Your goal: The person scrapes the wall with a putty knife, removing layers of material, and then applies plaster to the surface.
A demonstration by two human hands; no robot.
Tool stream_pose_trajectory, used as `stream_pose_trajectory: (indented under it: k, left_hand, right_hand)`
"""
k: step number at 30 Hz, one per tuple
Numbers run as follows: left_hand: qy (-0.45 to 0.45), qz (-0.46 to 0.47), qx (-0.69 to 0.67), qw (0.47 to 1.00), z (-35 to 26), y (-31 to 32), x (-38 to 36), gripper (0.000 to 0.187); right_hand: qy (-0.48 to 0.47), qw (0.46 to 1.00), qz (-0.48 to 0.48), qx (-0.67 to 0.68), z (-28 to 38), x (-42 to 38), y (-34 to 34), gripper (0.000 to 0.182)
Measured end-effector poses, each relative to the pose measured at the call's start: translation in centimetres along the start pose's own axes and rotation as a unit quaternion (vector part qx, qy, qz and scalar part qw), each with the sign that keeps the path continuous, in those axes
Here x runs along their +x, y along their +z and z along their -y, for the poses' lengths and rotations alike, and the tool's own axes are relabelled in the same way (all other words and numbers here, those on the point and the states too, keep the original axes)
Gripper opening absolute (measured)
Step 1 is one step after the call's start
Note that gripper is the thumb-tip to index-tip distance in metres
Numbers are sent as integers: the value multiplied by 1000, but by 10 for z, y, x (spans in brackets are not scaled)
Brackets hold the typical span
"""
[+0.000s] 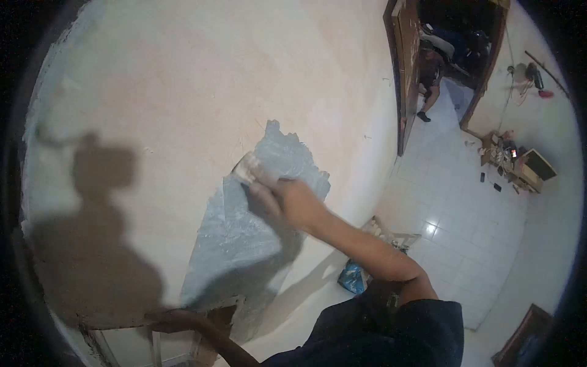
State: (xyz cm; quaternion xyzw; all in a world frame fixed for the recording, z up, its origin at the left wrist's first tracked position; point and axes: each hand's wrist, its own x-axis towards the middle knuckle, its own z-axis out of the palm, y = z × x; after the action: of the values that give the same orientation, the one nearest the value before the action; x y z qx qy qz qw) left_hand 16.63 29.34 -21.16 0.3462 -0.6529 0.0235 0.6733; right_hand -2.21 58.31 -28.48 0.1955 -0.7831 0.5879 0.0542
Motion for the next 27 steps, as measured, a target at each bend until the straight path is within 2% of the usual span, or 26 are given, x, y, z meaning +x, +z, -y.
stream_pose_trajectory:
  k: [1, 2, 3, 4, 5, 7, 9, 11, 14, 16, 18, 19, 21, 22, 23, 24, 26, 27]
  left_hand:
    - [-65, -20, -47, 997, -13, -1, -1, 52]
    - [-63, -23, -50, 997, -9, 0, -1, 52]
    - [-42, -9, -45, 998, -1, 2, -2, 53]
    - [-20, 8, -35, 999, 2, -2, 0, 54]
    - [-20, 7, -32, 999, 4, -4, 1, 54]
    - [-93, -3, -58, 994, -8, -1, -1, 57]
    - [-100, -3, -57, 993, -7, -3, -3, 58]
    - [-105, -9, -65, 992, -8, 1, -2, 58]
    - [-73, -11, -55, 996, -12, -2, -5, 59]
    - [-100, 20, -94, 990, -21, -5, -5, 59]
    - [-97, 5, -96, 991, -22, -2, -4, 59]
    - [-95, -7, -97, 991, -24, -2, -5, 58]
    - [-122, -1, -91, 988, -35, -4, -7, 58]
    - [-146, 1, -86, 986, -39, -5, -8, 57]
    - [-150, 1, -85, 985, -35, -5, -8, 57]
    - [-134, 10, -83, 987, -25, -5, -7, 56]
    - [-127, 20, -82, 988, -12, -2, -5, 55]
    - [-108, 6, -75, 991, -8, 1, -6, 54]
  right_hand:
    - [-95, 995, 15, -32, 7, -10, 6, 41]
    - [-191, 979, 25, -62, 11, -13, 11, 40]
    - [-249, 963, -16, -104, -14, -6, 20, 40]
    - [-187, 977, 34, -93, -1, 2, -6, 38]
    - [-118, 991, 35, -52, 1, 2, -10, 39]
    - [6, 997, 58, 49, 11, -2, -11, 41]
    - [-104, 988, 106, 42, 15, -31, 16, 49]
    - [-57, 969, 238, 19, 32, -52, 23, 51]
    - [-57, 963, 262, 15, 18, -68, 42, 54]
    - [-65, 971, 232, 10, 2, -60, 37, 55]
    - [-89, 995, 42, 29, -17, -49, 34, 54]
    - [-86, 995, 43, 27, -14, -43, 27, 54]
    - [101, 992, -36, 59, -5, -32, 9, 55]
    - [102, 993, -35, 54, -8, -36, 9, 55]
    - [197, 953, -60, 221, -14, -46, 13, 55]
    - [282, 877, -84, 379, -21, -57, 17, 54]
    - [384, 805, -26, 451, -34, -90, 21, 55]
    - [477, 765, 25, 433, -50, -105, 31, 52]
